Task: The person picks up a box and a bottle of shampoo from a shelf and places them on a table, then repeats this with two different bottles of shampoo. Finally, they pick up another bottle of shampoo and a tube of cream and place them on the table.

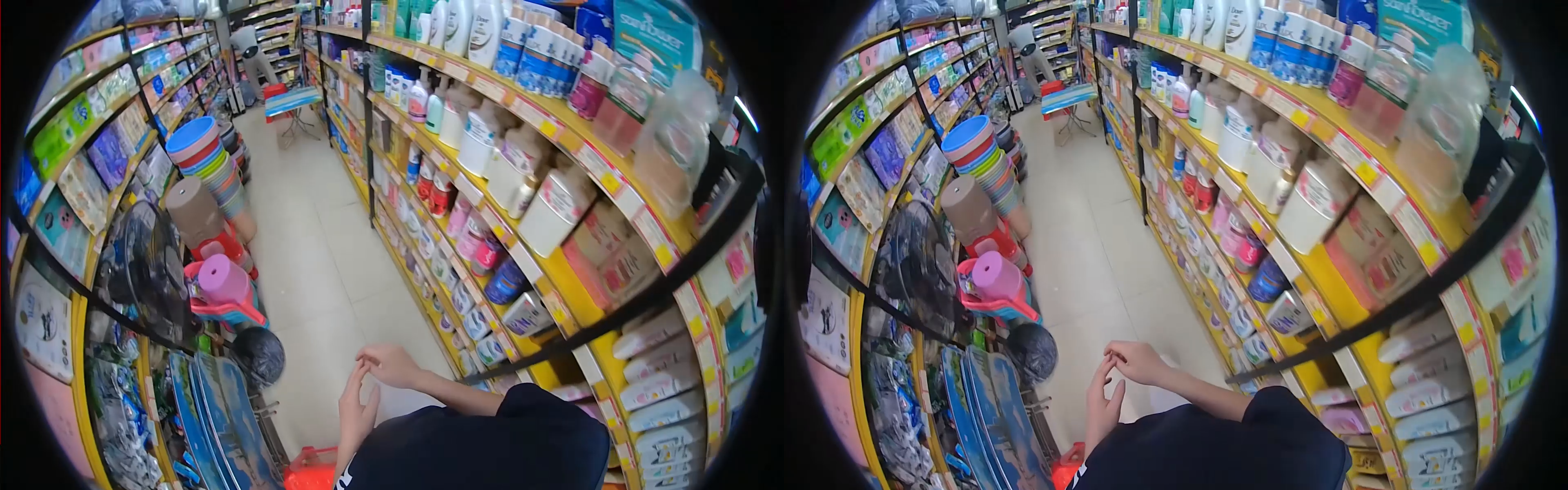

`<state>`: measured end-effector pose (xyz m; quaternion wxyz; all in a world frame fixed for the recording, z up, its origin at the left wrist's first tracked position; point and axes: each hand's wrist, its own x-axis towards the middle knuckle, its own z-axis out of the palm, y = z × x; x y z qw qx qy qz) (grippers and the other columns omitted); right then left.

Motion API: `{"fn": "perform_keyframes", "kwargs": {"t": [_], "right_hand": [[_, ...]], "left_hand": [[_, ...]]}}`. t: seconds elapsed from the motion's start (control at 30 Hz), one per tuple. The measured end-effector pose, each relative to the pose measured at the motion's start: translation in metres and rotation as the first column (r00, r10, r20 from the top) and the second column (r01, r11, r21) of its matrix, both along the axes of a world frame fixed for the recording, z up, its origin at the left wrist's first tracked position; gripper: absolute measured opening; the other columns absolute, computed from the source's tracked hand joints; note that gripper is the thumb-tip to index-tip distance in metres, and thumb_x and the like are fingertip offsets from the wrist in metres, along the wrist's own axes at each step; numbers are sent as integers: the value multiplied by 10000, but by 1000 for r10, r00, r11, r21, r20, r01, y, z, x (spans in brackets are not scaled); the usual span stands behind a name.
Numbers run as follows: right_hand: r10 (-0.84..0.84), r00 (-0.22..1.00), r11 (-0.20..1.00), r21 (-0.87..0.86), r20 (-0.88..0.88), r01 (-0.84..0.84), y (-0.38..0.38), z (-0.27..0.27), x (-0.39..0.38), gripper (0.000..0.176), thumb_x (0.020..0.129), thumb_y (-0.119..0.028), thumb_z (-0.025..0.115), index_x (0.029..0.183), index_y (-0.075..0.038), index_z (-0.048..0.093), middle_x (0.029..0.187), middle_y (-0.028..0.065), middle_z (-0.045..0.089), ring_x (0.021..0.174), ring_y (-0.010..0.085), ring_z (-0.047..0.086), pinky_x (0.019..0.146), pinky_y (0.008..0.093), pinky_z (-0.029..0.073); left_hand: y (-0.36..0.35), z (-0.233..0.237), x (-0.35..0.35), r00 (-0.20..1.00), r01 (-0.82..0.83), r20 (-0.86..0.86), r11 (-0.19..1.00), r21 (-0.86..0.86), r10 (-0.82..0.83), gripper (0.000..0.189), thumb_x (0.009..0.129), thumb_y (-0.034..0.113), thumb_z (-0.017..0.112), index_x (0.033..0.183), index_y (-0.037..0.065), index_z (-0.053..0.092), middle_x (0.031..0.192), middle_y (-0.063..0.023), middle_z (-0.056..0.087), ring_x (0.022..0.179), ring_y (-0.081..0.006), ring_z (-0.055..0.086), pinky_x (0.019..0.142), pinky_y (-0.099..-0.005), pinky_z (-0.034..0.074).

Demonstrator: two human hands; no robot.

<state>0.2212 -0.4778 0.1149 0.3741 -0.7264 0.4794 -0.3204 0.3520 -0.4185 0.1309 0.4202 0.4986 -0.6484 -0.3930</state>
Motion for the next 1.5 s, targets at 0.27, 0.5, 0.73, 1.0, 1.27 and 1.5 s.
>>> {"fn": "perform_keyframes", "kwargs": {"t": [0.27, 0.5, 0.73, 1.0, 1.27, 1.5], "right_hand": [[-120, 993, 984, -129, 16, 121, -170, 6, -51, 160, 761, -122, 484, 901, -67, 540, 747, 87, 584, 657, 220, 577, 579, 309, 446], [-351, 933, 936, 51, 82, 348, -270, 19, -109, 191, 776, -143, 491, 933, -55, 554, 808, 100, 605, 733, 193, 597, 651, 288, 460], [-489, 868, 870, -18, 81, 492, -375, 19, -140, 200, 767, -149, 518, 936, -50, 560, 842, 122, 607, 758, 207, 595, 673, 292, 458], [-709, 670, 618, -650, -220, 442, -561, 139, -181, 341, 717, -160, 523, 1040, -57, 477, 986, 144, 516, 944, 305, 474, 787, 370, 400], [-825, 112, 522, -673, -554, 524, -712, 209, -227, 350, 668, -135, 549, 1005, -55, 499, 1030, 151, 497, 962, 285, 487, 738, 386, 442], [-811, 13, 490, -667, -585, 562, -707, 191, -227, 440, 610, -246, 665, 959, -52, 482, 938, 140, 518, 862, 286, 534, 669, 373, 458]], "left_hand": [[-184, 3, -35, 986, 168, 15, 982, -91, -168, 410, 749, 82, 540, 1146, 46, 441, 1189, -157, 445, 1061, -268, 471, 848, -321, 385], [-304, 30, -75, 803, 542, 405, 818, -191, -437, 371, 771, 169, 551, 1109, 50, 456, 1131, -135, 485, 983, -280, 506, 802, -339, 413], [-392, -5, -80, 718, 673, 239, 740, 5, -654, 327, 811, 222, 477, 1086, 45, 476, 1084, -148, 514, 970, -305, 500, 829, -363, 395], [-566, 4, -33, 705, 626, 424, 780, 7, -569, 306, 786, 209, 508, 1063, 79, 497, 994, -135, 559, 891, -317, 530, 781, -369, 411], [-693, 12, 28, 841, 513, 233, 857, -58, -488, 279, 776, 166, 527, 1032, 56, 521, 990, -122, 564, 895, -286, 538, 781, -344, 414], [-749, -1, 47, 808, 589, -46, 801, 104, -588, 291, 798, 160, 513, 1063, 41, 517, 999, -113, 566, 960, -221, 529, 815, -295, 398]]}}
